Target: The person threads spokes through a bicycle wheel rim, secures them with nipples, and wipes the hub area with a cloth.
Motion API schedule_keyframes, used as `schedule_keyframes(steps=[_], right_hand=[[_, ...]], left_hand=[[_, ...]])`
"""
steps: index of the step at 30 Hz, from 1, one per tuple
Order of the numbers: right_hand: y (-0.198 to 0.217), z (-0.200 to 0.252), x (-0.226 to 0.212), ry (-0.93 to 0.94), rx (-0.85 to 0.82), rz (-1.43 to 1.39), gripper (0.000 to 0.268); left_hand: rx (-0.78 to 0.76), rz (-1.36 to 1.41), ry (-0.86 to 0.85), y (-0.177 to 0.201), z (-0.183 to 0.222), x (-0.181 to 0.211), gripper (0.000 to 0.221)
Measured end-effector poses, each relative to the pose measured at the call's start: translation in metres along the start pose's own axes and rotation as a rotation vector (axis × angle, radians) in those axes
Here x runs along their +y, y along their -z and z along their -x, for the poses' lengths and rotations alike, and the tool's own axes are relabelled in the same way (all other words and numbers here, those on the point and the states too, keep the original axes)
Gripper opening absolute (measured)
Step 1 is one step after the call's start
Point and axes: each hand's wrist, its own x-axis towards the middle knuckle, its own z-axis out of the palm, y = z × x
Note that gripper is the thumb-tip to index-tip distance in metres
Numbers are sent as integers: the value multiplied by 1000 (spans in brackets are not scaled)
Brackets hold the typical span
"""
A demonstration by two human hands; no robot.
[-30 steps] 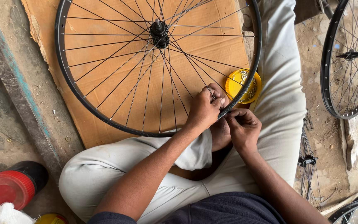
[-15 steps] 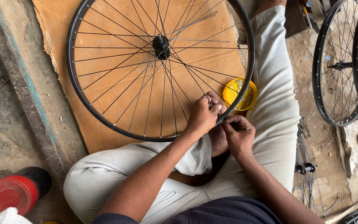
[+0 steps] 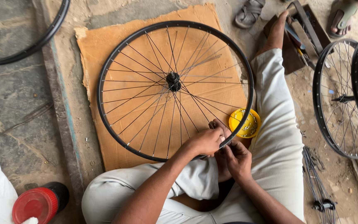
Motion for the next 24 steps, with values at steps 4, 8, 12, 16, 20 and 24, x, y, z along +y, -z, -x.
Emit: schedule_keyframes(steps=[4, 8, 12, 16, 20, 24], right_hand=[[-1, -6, -5, -1, -9, 21, 13], [-1, -4, -6, -15, -43, -44, 13], [-2, -3, -7, -72, -31, -6, 13], [2, -2, -9, -79, -39, 15, 14], [4, -2, -21, -33, -136, 44, 13], [30, 0, -53, -49, -227, 253, 18]], left_hand=[[-233, -8, 288, 6, 3, 15, 38], [-235, 107, 249, 7, -2, 2, 25], [-178, -65, 234, -1, 0, -3, 44], [-203, -20, 179, -3, -2, -13, 34], [1, -189, 35, -17, -1, -13, 33], [-298, -102, 234, -4, 1, -19, 17]])
